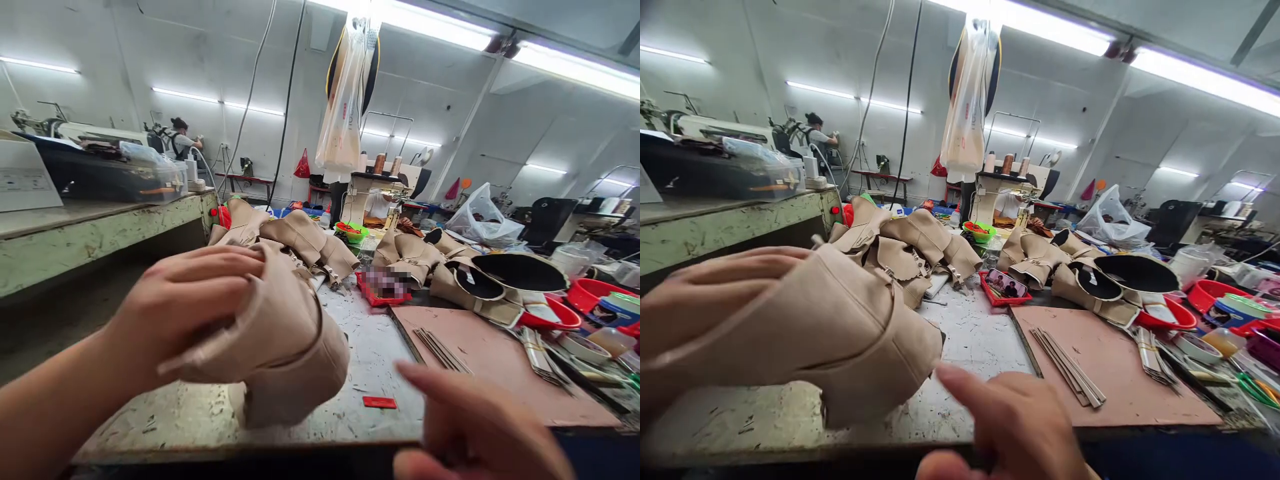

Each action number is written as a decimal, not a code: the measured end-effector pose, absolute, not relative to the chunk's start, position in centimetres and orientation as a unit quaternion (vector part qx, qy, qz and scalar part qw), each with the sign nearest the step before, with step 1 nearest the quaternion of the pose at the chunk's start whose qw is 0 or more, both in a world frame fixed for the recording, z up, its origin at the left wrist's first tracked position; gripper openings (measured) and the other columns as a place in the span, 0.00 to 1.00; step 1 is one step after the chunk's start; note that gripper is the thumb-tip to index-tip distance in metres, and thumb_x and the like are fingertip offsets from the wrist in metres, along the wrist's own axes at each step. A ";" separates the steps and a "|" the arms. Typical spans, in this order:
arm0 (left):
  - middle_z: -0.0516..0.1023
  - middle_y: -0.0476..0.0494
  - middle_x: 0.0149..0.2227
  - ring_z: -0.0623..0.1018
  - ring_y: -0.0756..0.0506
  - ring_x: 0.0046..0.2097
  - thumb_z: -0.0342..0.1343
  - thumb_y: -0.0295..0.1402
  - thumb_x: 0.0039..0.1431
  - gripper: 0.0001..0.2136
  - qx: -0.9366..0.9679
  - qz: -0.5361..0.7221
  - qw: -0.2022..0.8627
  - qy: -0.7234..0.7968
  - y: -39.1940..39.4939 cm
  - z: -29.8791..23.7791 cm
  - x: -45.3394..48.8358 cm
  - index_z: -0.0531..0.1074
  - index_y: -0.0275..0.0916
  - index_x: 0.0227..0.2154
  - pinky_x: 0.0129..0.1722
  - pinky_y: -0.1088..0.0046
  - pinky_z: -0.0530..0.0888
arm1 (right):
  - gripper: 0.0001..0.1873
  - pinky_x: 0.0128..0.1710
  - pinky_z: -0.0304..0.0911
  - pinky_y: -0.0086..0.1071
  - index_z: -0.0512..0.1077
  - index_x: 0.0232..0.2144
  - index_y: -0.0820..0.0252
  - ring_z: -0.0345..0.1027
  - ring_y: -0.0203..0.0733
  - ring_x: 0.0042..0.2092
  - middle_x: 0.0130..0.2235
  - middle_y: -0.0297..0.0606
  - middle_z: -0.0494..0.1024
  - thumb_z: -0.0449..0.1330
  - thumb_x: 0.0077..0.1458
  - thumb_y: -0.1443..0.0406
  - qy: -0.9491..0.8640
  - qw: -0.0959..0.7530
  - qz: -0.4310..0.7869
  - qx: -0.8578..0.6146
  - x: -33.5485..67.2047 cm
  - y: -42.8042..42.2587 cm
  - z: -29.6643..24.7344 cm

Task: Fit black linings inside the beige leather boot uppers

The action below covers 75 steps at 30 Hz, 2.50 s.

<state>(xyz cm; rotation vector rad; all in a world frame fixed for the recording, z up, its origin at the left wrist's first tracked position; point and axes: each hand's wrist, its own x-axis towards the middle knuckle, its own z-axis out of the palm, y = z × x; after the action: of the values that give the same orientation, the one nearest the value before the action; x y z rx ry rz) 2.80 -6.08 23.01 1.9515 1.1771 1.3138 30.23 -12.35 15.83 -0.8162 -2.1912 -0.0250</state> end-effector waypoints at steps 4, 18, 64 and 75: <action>0.78 0.49 0.28 0.76 0.46 0.39 0.51 0.25 0.56 0.10 0.974 0.166 -0.154 0.030 -5.9 20.6 6.4 0.74 0.40 0.24 0.56 0.63 0.62 | 0.18 0.27 0.64 0.32 0.63 0.49 0.50 0.69 0.41 0.30 0.42 0.45 0.75 0.57 0.54 0.65 -0.859 0.375 -0.202 -0.283 29.7 -11.2 14.0; 0.76 0.42 0.25 0.74 0.40 0.37 0.46 0.21 0.52 0.12 0.990 0.021 -0.119 0.075 -3.8 12.1 5.6 0.74 0.41 0.25 0.60 0.56 0.57 | 0.08 0.19 0.47 0.30 0.68 0.27 0.57 0.56 0.36 0.24 0.31 0.32 0.73 0.52 0.56 0.68 -0.940 0.254 -0.203 -0.098 28.5 -8.8 4.7; 0.71 0.54 0.25 0.70 0.51 0.23 0.58 0.28 0.47 0.08 0.738 0.459 0.205 0.449 -9.6 9.5 6.1 0.65 0.41 0.29 0.22 0.78 0.67 | 0.20 0.58 0.49 0.34 0.63 0.17 0.59 0.58 0.28 0.23 0.25 0.29 0.67 0.48 0.60 0.62 -0.909 0.369 -0.100 -0.168 26.4 -10.5 13.1; 0.75 0.44 0.42 0.76 0.45 0.36 0.64 0.40 0.41 0.13 0.478 0.509 0.581 0.418 -11.7 9.2 6.9 0.69 0.37 0.20 0.33 0.73 0.72 | 0.16 0.60 0.43 0.39 0.64 0.22 0.57 0.61 0.29 0.24 0.30 0.29 0.72 0.50 0.61 0.59 -0.960 0.219 -0.119 -0.127 26.0 -10.3 14.6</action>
<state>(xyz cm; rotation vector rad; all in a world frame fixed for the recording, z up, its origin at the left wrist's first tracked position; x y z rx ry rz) 6.93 -11.66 9.17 1.1167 0.9776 1.1901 26.05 -10.28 14.64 -0.3502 -2.6575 -0.3307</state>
